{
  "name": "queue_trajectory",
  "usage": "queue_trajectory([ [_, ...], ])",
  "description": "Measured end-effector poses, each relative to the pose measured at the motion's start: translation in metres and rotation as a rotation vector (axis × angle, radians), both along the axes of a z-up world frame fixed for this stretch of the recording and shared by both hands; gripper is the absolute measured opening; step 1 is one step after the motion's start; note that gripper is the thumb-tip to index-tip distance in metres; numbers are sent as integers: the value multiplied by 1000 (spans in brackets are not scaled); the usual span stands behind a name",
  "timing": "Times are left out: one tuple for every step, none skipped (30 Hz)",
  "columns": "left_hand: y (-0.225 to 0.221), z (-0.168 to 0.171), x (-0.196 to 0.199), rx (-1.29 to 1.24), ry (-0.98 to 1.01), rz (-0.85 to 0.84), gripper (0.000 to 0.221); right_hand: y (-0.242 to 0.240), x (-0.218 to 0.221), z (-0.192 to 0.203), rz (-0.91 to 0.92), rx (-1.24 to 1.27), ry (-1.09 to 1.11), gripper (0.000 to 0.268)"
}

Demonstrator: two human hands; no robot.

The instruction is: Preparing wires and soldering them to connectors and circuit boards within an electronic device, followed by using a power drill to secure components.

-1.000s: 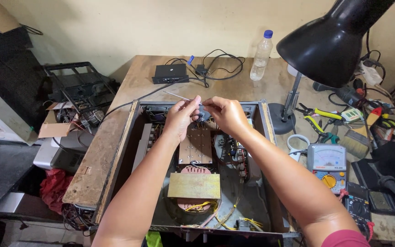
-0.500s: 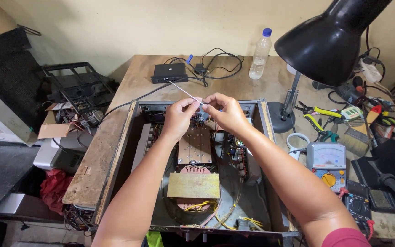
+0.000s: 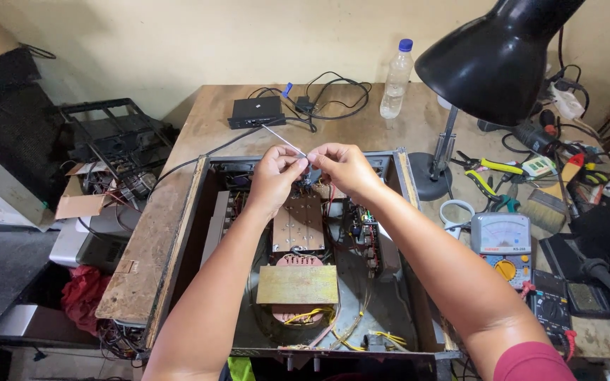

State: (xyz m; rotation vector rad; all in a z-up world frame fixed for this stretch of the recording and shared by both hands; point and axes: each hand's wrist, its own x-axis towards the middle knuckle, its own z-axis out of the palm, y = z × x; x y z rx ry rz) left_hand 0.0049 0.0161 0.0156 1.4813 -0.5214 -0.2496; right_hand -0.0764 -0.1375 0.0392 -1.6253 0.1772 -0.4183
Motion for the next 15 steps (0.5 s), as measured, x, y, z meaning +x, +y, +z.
queue_trajectory([
  [-1,0,1,-2,0,0,31,-1,1,0,0,-2,0,12],
  [-1,0,1,6,5,-5,31,-2,2,-1,-14,-31,-8,11],
  [-1,-1,2,13,12,-10,32,-2,3,-1,-28,-61,-14,11],
  [0,1,0,12,15,-10,32,-4,5,-5,-27,-63,-12,11],
  [1,4,-3,25,27,-2,37,-6,7,-8,-49,-111,-14,11],
  [2,6,-5,39,39,5,42,-7,9,-12,-71,-159,-16,11],
  [1,4,-4,36,43,6,42,-7,9,-12,-69,-161,-13,11],
  [0,2,-3,44,52,27,43,-7,10,-13,-79,-202,-12,10],
  [-1,-1,-2,51,61,48,45,-7,10,-13,-88,-244,-11,10],
  [-1,-1,-2,48,65,50,45,-8,11,-15,-85,-247,-7,10],
  [-2,-2,-1,65,63,68,44,-9,12,-17,-118,-361,-57,9],
  [-2,-2,0,82,61,86,44,-10,13,-19,-151,-475,-108,9],
  [-1,0,-2,79,63,88,44,-10,14,-21,-149,-478,-106,9],
  [-1,2,-4,108,61,108,43,-10,15,-23,-160,-606,-186,9],
  [0,5,-5,136,58,128,42,-11,16,-25,-171,-734,-267,9],
])
